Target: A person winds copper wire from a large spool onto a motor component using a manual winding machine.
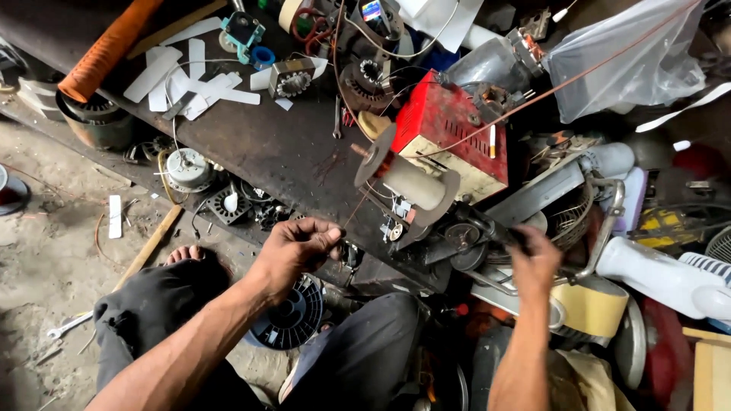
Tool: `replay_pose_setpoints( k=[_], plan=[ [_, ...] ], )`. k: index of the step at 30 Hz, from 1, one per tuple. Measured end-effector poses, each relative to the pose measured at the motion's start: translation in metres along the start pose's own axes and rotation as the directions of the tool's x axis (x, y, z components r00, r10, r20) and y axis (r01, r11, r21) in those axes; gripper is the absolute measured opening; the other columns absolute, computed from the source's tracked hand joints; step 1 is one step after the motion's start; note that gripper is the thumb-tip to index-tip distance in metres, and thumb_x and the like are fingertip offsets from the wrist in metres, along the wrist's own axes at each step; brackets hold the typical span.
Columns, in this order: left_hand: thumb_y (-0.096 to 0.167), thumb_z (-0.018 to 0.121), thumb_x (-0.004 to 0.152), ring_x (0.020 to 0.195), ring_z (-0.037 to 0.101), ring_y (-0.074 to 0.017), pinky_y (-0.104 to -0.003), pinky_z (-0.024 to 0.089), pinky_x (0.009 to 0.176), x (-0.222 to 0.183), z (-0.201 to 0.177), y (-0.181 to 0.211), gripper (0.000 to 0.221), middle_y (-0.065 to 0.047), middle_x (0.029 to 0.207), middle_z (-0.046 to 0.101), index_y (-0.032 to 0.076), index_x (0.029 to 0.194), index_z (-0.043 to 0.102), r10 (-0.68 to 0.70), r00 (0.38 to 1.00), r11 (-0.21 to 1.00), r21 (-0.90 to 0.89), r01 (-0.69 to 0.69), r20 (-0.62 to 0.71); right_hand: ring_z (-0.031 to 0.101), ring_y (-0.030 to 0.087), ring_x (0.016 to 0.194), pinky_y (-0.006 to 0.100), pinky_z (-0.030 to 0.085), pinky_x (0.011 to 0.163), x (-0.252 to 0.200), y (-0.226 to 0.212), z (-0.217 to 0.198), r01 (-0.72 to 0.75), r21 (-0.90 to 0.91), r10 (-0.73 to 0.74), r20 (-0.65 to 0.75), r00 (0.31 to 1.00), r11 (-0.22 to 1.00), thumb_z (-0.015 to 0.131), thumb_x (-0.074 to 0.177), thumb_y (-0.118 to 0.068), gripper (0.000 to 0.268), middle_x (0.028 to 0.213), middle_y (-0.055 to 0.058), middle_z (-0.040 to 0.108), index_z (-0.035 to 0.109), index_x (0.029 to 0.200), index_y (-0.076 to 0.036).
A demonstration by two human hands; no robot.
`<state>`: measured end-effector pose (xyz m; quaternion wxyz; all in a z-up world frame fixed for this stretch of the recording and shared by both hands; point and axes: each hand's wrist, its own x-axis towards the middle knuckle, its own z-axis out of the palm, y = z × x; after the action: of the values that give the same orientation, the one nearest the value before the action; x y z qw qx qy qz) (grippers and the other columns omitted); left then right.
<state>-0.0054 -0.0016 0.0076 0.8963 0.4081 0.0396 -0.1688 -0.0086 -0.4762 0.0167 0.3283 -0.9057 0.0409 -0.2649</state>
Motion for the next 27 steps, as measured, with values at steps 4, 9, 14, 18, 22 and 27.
replay_pose_setpoints(
  k=[4, 9, 14, 18, 22, 27],
  plan=[
    [0.005, 0.076, 0.091, 0.043, 0.044, -0.0103, -0.019, 0.031, 0.04, 0.003, -0.002, 0.001, 0.016, -0.021, 0.061, 0.065, -0.011, 0.093, 0.074, 0.002, 1.0, 1.0, 0.011, -0.002, 0.001, 0.06, 0.03, 0.071, 0.049, 0.051, 0.078, -0.021, -0.126, -0.011, -0.264, -0.174, 0.316, 0.522, 0.792, 0.949, 0.077, 0.078, -0.002, 0.015, 0.071, 0.021, 0.071, 0.078, 0.09, 0.007],
    [0.007, 0.077, 0.09, 0.043, 0.045, -0.0099, -0.019, 0.032, 0.04, 0.003, -0.003, 0.0, 0.017, -0.021, 0.061, 0.065, -0.01, 0.093, 0.073, 0.007, 1.0, 1.0, 0.016, -0.007, 0.004, 0.067, 0.012, 0.078, 0.023, 0.055, 0.075, 0.0, 0.01, -0.035, -0.132, 0.374, 0.12, 0.054, 0.991, 0.918, 0.086, 0.075, -0.011, 0.032, 0.088, 0.007, 0.071, 0.074, 0.104, -0.004],
    [0.007, 0.077, 0.091, 0.043, 0.045, -0.0095, -0.018, 0.031, 0.04, 0.001, -0.002, -0.003, 0.018, -0.02, 0.06, 0.065, -0.011, 0.094, 0.074, -0.008, 1.0, 1.0, 0.017, 0.008, 0.007, 0.066, 0.029, 0.079, 0.042, 0.052, 0.076, -0.018, -0.06, -0.012, -0.107, -0.149, 0.166, 0.481, 0.861, 0.983, 0.085, 0.081, -0.016, 0.017, 0.077, 0.016, 0.074, 0.079, 0.086, 0.0],
    [0.011, 0.074, 0.094, 0.048, 0.043, -0.0127, -0.026, 0.032, 0.045, 0.009, -0.013, -0.005, 0.011, -0.012, 0.067, 0.071, 0.005, 0.085, 0.073, -0.073, 0.994, 0.996, 0.055, 0.069, 0.076, 0.066, 0.02, 0.061, 0.03, 0.054, 0.056, -0.018, -0.035, -0.075, -0.241, 0.225, 0.129, 0.42, 0.898, 0.944, 0.08, 0.072, -0.006, 0.017, 0.078, 0.01, 0.079, 0.08, 0.089, -0.007],
    [0.01, 0.072, 0.096, 0.049, 0.045, -0.0126, -0.026, 0.033, 0.046, 0.006, -0.009, 0.002, 0.011, -0.011, 0.069, 0.072, 0.005, 0.086, 0.072, -0.067, 0.994, 0.995, 0.076, 0.06, 0.091, 0.067, 0.015, 0.097, 0.027, 0.054, 0.091, -0.002, -0.015, 0.001, -0.025, 0.16, 0.031, -0.031, 0.999, 0.987, 0.076, 0.082, 0.009, 0.036, 0.106, 0.005, 0.072, 0.072, 0.115, -0.005],
    [0.014, 0.073, 0.095, 0.049, 0.046, -0.0129, -0.028, 0.034, 0.047, 0.007, -0.013, 0.001, 0.012, -0.011, 0.07, 0.074, 0.006, 0.086, 0.073, -0.093, 0.991, 0.993, 0.087, 0.084, 0.1, 0.08, 0.021, 0.097, 0.032, 0.053, 0.094, -0.013, -0.085, -0.056, -0.323, -0.247, 0.403, 0.656, 0.639, 0.914, 0.094, 0.061, -0.012, 0.033, 0.101, 0.011, 0.091, 0.092, 0.092, 0.0]
  ],
)
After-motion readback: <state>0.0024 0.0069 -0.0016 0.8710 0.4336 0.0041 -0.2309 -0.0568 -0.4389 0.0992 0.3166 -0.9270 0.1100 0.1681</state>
